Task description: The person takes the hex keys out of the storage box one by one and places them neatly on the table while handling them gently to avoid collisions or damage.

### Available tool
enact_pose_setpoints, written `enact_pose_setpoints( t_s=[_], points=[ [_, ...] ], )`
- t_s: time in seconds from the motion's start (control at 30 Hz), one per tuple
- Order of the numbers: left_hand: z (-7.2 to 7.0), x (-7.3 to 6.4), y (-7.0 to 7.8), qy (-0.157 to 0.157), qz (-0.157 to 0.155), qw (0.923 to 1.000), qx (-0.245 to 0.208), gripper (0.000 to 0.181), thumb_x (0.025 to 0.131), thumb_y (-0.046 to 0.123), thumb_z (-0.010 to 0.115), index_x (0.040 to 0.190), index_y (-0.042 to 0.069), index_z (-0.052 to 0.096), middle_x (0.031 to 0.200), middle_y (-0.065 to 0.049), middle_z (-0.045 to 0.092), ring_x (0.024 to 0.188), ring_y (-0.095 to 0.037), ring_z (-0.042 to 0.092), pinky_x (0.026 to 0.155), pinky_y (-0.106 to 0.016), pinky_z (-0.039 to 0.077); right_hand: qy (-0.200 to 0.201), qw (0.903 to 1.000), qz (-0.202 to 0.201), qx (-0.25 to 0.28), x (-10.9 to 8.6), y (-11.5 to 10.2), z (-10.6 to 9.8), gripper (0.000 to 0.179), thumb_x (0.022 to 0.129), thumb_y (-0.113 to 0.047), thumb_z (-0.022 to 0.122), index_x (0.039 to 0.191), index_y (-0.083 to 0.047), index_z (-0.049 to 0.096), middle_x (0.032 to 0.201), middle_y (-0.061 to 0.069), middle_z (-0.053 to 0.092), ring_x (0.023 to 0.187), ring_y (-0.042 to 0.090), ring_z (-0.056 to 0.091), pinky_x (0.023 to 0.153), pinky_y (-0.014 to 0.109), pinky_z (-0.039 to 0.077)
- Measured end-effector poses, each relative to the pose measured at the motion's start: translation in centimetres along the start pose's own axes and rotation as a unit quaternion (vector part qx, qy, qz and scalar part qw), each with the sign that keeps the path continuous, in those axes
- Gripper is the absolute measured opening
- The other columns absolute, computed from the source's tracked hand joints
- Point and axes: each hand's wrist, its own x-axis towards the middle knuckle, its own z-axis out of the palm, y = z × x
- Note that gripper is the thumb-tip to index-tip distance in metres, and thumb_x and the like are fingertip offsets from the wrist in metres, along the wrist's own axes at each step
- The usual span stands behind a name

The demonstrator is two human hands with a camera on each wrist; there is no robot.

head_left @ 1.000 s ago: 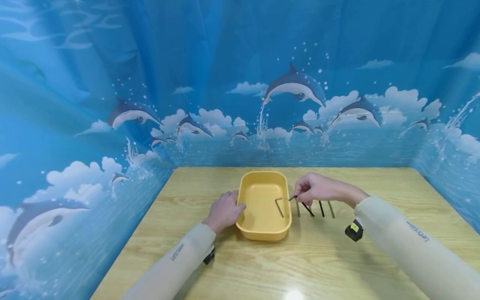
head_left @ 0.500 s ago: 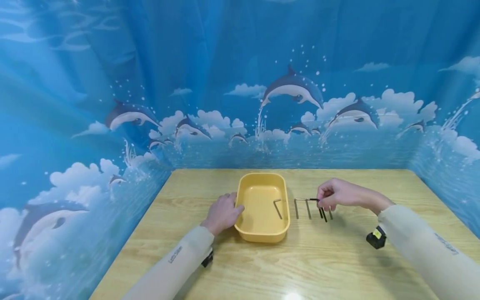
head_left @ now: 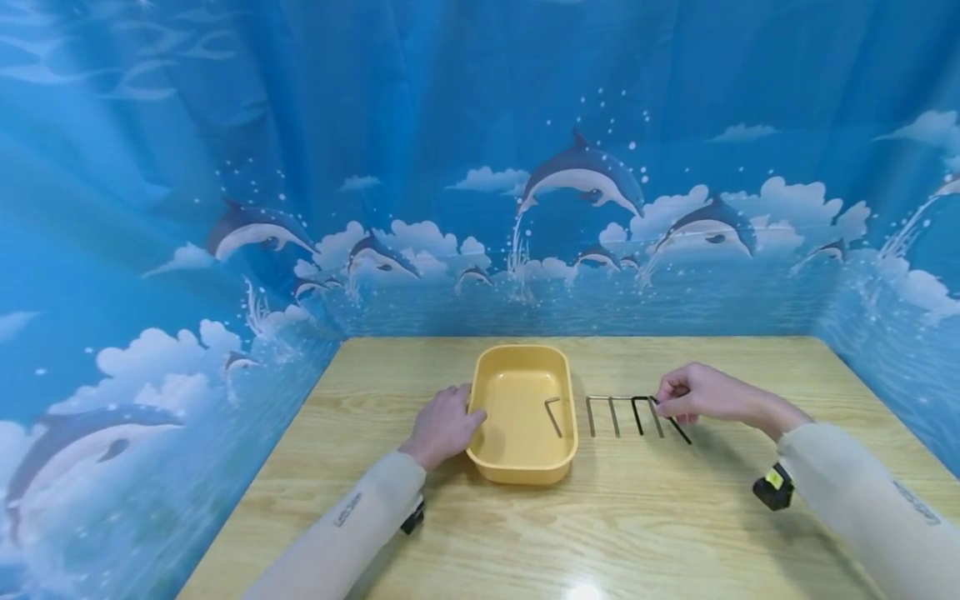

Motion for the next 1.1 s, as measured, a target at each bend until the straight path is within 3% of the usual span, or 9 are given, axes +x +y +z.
enact_pose_setpoints(
  t_s=[0.3, 0.57, 0.8, 1.1],
  points=[
    [0.1, -0.3, -0.3, 0.003, -0.002, 1.0000, -0.001, 0.063, 0.098, 0.040, 0.052, 0.146, 0.000, 0.049, 0.138, -0.021, 0.058, 0.128, -0.038, 0.055, 0.106, -0.054, 0.046, 0.060, 0.9966, 0.044, -0.036, -0.2, 2.2, 0.9, 0.021, 0.095, -0.020, 0.069, 0.086, -0.001, 0.064, 0.061, 0.002, 0.054, 0.051, 0.011, 0.044, 0.055, 0.030, 0.045],
    [0.2, -0.6, -0.4, 0.003, -0.003, 1.0000, 0.003, 0.063, 0.098, 0.041, 0.052, 0.145, -0.001, 0.050, 0.139, -0.021, 0.058, 0.127, -0.038, 0.055, 0.106, -0.054, 0.046, 0.095, 0.9845, 0.074, -0.128, 0.0, 3.7, 2.0, 0.023, 0.092, -0.018, 0.070, 0.074, -0.008, 0.061, 0.057, 0.000, 0.055, 0.051, 0.013, 0.049, 0.056, 0.031, 0.042],
    [0.2, -0.5, -0.2, 0.007, 0.004, 1.0000, 0.004, 0.062, 0.097, 0.040, 0.053, 0.144, -0.001, 0.050, 0.137, -0.022, 0.059, 0.126, -0.039, 0.056, 0.105, -0.055, 0.046, 0.101, 0.9765, 0.127, -0.141, -0.2, 4.3, 2.1, 0.024, 0.091, -0.017, 0.069, 0.070, -0.009, 0.060, 0.055, -0.001, 0.054, 0.050, 0.013, 0.047, 0.055, 0.030, 0.040],
    [0.1, -0.1, -0.1, 0.008, 0.001, 1.0000, 0.005, 0.062, 0.098, 0.040, 0.053, 0.145, -0.001, 0.050, 0.136, -0.022, 0.059, 0.125, -0.039, 0.057, 0.105, -0.054, 0.046, 0.117, 0.9723, 0.147, -0.140, -0.2, 4.5, 1.8, 0.034, 0.091, -0.020, 0.069, 0.061, -0.014, 0.054, 0.050, -0.003, 0.050, 0.046, 0.011, 0.043, 0.054, 0.030, 0.041]
  ],
)
